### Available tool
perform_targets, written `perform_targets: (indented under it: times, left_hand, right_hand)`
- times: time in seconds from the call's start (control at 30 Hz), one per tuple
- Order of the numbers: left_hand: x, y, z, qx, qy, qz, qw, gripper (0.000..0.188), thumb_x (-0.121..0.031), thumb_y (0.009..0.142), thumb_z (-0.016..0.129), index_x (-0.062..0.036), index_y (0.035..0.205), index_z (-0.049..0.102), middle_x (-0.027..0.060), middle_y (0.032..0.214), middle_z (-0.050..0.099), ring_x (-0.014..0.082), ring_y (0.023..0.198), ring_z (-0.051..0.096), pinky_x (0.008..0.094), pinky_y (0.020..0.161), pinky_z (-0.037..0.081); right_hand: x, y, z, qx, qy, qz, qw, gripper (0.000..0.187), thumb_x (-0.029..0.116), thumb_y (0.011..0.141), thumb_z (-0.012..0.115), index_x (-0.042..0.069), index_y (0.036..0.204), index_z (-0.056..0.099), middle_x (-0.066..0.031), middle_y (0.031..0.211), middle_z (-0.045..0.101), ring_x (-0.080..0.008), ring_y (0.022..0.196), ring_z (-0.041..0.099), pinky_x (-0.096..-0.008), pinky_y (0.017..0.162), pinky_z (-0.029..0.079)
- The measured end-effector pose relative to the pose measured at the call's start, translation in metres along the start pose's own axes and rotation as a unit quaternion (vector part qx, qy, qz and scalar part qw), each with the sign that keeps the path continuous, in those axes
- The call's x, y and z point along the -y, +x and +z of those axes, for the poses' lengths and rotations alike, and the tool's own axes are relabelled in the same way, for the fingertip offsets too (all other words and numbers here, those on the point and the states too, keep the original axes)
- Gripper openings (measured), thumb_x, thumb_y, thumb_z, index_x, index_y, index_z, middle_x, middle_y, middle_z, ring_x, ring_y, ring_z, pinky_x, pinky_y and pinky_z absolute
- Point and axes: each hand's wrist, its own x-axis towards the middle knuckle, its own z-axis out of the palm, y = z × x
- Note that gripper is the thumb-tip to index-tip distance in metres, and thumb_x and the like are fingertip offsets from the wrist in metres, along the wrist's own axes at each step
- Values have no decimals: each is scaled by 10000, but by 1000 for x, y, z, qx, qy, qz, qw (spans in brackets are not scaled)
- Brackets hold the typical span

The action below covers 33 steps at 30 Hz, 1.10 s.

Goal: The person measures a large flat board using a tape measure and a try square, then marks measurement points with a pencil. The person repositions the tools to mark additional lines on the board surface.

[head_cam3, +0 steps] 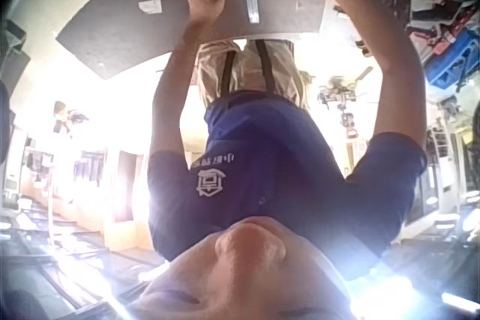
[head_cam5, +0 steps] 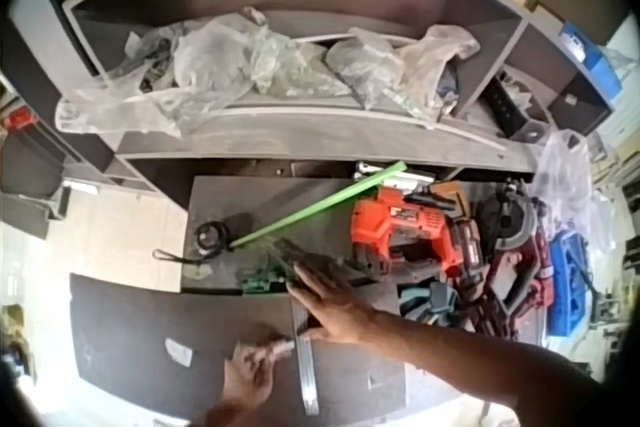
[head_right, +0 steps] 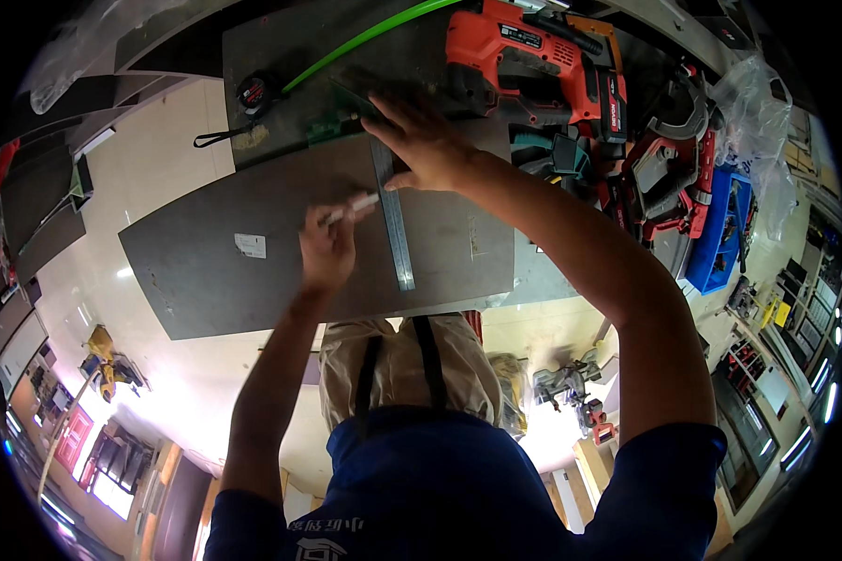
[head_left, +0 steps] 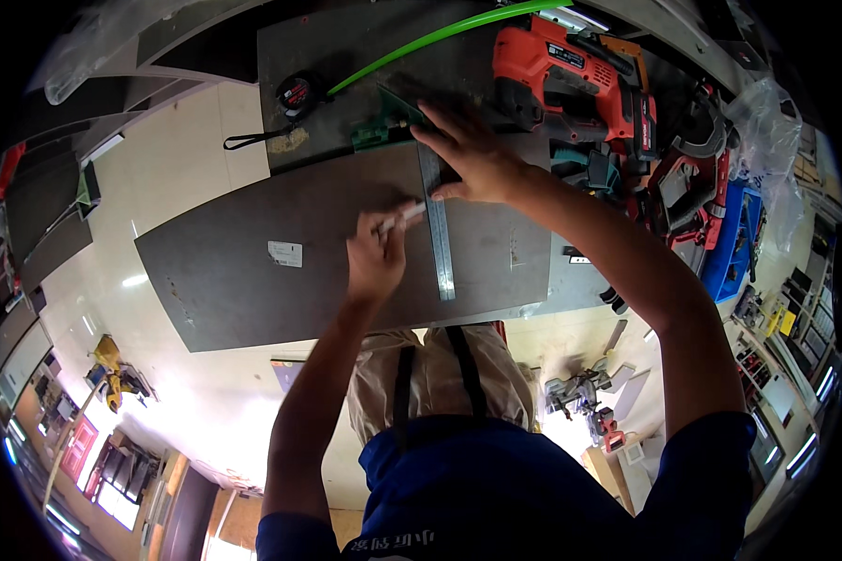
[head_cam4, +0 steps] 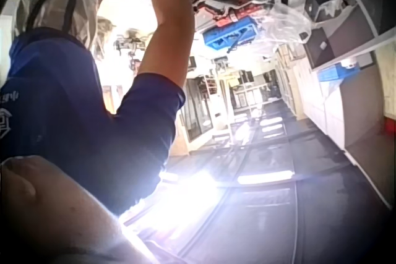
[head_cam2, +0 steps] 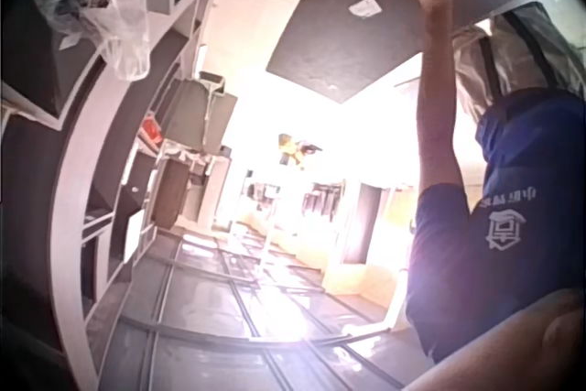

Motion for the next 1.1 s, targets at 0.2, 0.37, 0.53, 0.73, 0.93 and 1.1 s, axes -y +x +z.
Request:
perform_targets:
  times: [0.2,0.37,0.53,0.73,0.93,1.1]
  left_hand:
    - [-14,77,10,-30,26,136,990,80,8,985,547,18,1047,497,172,1055,728,258,994,729,271,734,590]
    - [-17,79,10,-30,29,122,992,98,-7,987,556,22,1058,495,164,1065,729,250,1000,728,277,756,585]
    - [-8,12,4,-7,45,38,998,110,-25,986,563,17,1037,474,192,1088,723,236,985,733,281,738,575]
    - [11,-109,-4,39,104,-26,993,124,36,948,578,3,1035,496,189,1052,727,257,970,737,308,760,579]
    - [-1,-130,-5,83,80,-20,993,130,19,976,546,-1,1041,436,210,1120,704,286,1014,722,324,811,583]
    - [15,-68,-1,27,115,-9,993,123,-11,974,570,-3,1045,470,202,1041,717,291,937,734,317,744,576]
  right_hand:
    - [1,3,-2,-4,-18,-4,1000,972,436,646,884,56,1434,461,-219,1576,252,-352,1469,267,-540,1198,232]
    - [2,2,-3,7,-14,7,1000,966,437,650,880,58,1434,461,-215,1583,241,-337,1478,256,-547,1196,232]
    - [2,2,-4,9,-1,6,1000,972,425,647,884,59,1437,452,-221,1594,229,-347,1477,266,-544,1205,204]
    - [2,0,-3,19,0,12,1000,962,428,668,873,63,1444,438,-211,1606,199,-341,1485,248,-571,1198,198]
    - [2,3,-2,25,2,11,1000,951,424,677,871,62,1443,439,-211,1605,201,-339,1487,243,-570,1198,198]
    - [-2,-1,2,7,13,4,1000,959,419,667,876,63,1443,440,-212,1604,203,-341,1486,245,-573,1193,209]
